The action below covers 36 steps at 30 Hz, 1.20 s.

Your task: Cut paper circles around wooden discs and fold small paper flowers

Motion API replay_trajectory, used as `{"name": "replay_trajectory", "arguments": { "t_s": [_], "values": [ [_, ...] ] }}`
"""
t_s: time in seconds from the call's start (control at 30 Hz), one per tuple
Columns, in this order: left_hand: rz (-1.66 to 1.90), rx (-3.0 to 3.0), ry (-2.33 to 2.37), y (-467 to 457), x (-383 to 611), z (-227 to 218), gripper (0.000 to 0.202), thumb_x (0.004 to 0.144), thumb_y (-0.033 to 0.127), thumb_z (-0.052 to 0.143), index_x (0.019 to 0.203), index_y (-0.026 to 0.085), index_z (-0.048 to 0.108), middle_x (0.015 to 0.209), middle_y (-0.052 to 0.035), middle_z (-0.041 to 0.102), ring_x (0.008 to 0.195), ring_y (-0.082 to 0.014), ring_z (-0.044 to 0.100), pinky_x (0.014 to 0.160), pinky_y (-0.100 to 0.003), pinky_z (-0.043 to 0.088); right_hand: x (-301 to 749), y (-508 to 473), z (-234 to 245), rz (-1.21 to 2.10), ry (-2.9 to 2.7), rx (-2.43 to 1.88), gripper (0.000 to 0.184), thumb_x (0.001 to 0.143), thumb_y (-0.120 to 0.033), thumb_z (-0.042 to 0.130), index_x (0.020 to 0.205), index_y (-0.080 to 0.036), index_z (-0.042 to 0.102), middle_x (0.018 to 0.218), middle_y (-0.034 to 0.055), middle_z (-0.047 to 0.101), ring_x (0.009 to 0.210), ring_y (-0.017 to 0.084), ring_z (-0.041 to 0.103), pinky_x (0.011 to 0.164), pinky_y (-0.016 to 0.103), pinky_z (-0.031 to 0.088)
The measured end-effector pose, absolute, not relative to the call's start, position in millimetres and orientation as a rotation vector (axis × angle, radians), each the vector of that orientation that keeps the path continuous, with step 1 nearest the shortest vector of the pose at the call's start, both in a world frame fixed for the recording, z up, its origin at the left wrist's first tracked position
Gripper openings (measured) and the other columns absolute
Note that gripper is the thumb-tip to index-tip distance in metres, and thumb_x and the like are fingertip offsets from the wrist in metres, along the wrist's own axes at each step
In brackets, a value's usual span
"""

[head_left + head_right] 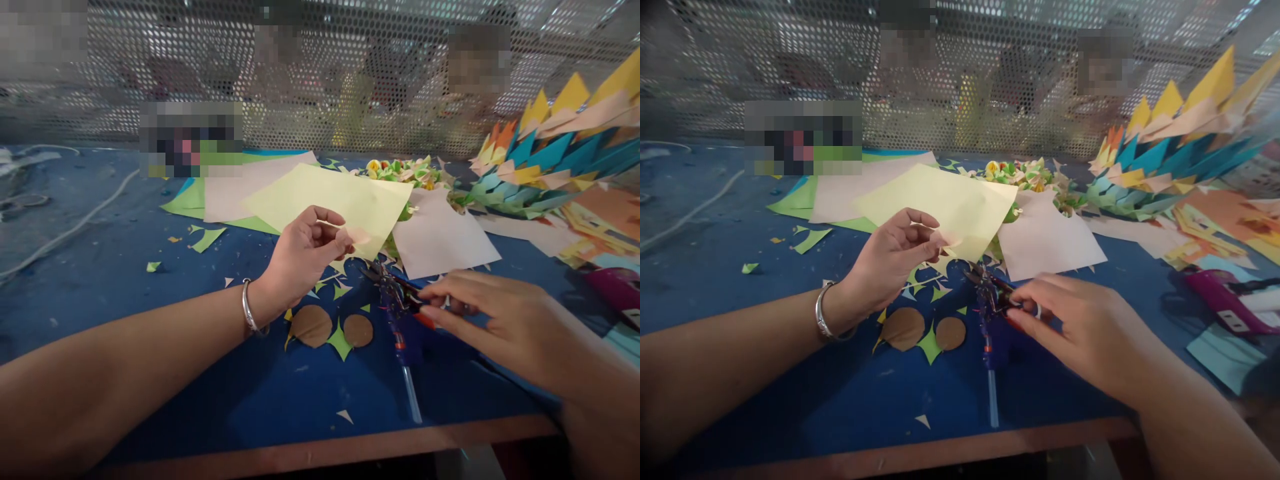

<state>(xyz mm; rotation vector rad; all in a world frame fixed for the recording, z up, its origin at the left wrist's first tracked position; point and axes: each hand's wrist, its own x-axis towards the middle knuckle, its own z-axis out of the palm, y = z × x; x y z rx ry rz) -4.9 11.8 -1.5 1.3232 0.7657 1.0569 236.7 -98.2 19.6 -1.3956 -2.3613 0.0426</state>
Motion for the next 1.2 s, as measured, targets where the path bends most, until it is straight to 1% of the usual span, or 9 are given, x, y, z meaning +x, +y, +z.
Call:
{"name": "replay_trajectory", "arguments": {
  "t_s": [0.2, 0.37, 0.47, 0.57, 0.63, 0.73, 0.97, 1.1, 1.2],
  "values": [
    [1.035, 1.350, 0.780, 12, -5, -1, 0.024, 0.081, 0.024, 0.072, 0.093, 0.021, 0.050, 0.074, 0.0001, 0.066, 0.074, -0.0150, 0.068, 0.066, -0.029, 0.049, 255, -131, 1, 0.020, -2.370, -1.401, 0.028, 0.093, -0.047, 0.057, 0.110, -0.027, 0.068, 0.096, 0.0052, 0.075, 0.081, 0.024, 0.073, 0.065, 0.037, 0.060],
    [0.987, 1.446, 0.857, 11, -7, 3, 0.025, 0.081, 0.028, 0.068, 0.096, 0.020, 0.050, 0.080, -0.0026, 0.067, 0.064, -0.0148, 0.067, 0.053, -0.028, 0.046, 253, -135, 2, -0.106, -2.385, -1.363, 0.019, 0.094, -0.040, 0.057, 0.099, -0.026, 0.067, 0.089, 0.0069, 0.075, 0.077, 0.024, 0.072, 0.064, 0.038, 0.059],
    [0.993, 1.481, 0.873, 12, -7, 3, 0.025, 0.081, 0.029, 0.068, 0.096, 0.020, 0.050, 0.083, -0.0043, 0.069, 0.063, -0.0138, 0.066, 0.051, -0.027, 0.045, 261, -142, 5, -0.253, -2.383, -1.313, 0.014, 0.095, -0.036, 0.057, 0.099, -0.027, 0.066, 0.085, 0.0077, 0.075, 0.074, 0.024, 0.072, 0.064, 0.038, 0.057],
    [1.008, 1.512, 0.872, 14, -8, 1, 0.022, 0.082, 0.027, 0.067, 0.094, 0.020, 0.051, 0.083, -0.0049, 0.071, 0.063, -0.0123, 0.064, 0.053, -0.026, 0.047, 286, -155, 0, -0.365, -2.310, -1.465, 0.021, 0.096, -0.046, 0.051, 0.101, -0.030, 0.064, 0.087, 0.0068, 0.073, 0.075, 0.025, 0.071, 0.068, 0.040, 0.054],
    [1.015, 1.533, 0.863, 16, -7, -1, 0.019, 0.083, 0.023, 0.066, 0.094, 0.020, 0.051, 0.080, -0.0039, 0.071, 0.064, -0.0120, 0.065, 0.055, -0.025, 0.048, 307, -163, -7, -0.455, -2.271, -1.627, 0.030, 0.096, -0.054, 0.046, 0.103, -0.028, 0.061, 0.091, 0.0062, 0.071, 0.079, 0.026, 0.069, 0.075, 0.043, 0.053],
    [1.037, 1.554, 0.831, 18, -7, -4, 0.019, 0.083, 0.019, 0.066, 0.095, 0.020, 0.052, 0.077, -0.0019, 0.070, 0.066, -0.0119, 0.067, 0.056, -0.024, 0.050, 334, -166, -16, -0.548, -2.279, -1.720, 0.034, 0.095, -0.054, 0.047, 0.106, -0.025, 0.061, 0.097, 0.0071, 0.070, 0.083, 0.027, 0.068, 0.077, 0.044, 0.052],
    [1.135, 1.547, 0.819, 19, -6, -4, 0.021, 0.082, 0.013, 0.066, 0.096, 0.019, 0.051, 0.070, 0.0016, 0.065, 0.067, -0.0115, 0.066, 0.059, -0.024, 0.052, 348, -152, -18, -0.388, -2.234, -1.893, 0.048, 0.093, -0.066, 0.039, 0.104, -0.026, 0.064, 0.100, 0.0065, 0.073, 0.089, 0.029, 0.070, 0.082, 0.048, 0.055],
    [1.171, 1.528, 0.837, 22, -6, -3, 0.024, 0.081, 0.011, 0.065, 0.098, 0.019, 0.050, 0.072, 0.0010, 0.067, 0.068, -0.0122, 0.067, 0.062, -0.026, 0.052, 340, -143, -7, -0.317, -2.278, -1.874, 0.045, 0.093, -0.063, 0.041, 0.107, -0.027, 0.065, 0.103, 0.0062, 0.074, 0.094, 0.030, 0.070, 0.084, 0.050, 0.055],
    [1.185, 1.510, 0.847, 24, -6, -2, 0.025, 0.082, 0.009, 0.065, 0.099, 0.019, 0.050, 0.075, 0.0001, 0.069, 0.070, -0.0123, 0.068, 0.063, -0.026, 0.052, 320, -134, 10, -0.370, -2.286, -1.844, 0.044, 0.094, -0.060, 0.040, 0.104, -0.026, 0.067, 0.103, 0.0068, 0.073, 0.094, 0.030, 0.069, 0.082, 0.050, 0.055]
  ]
}}
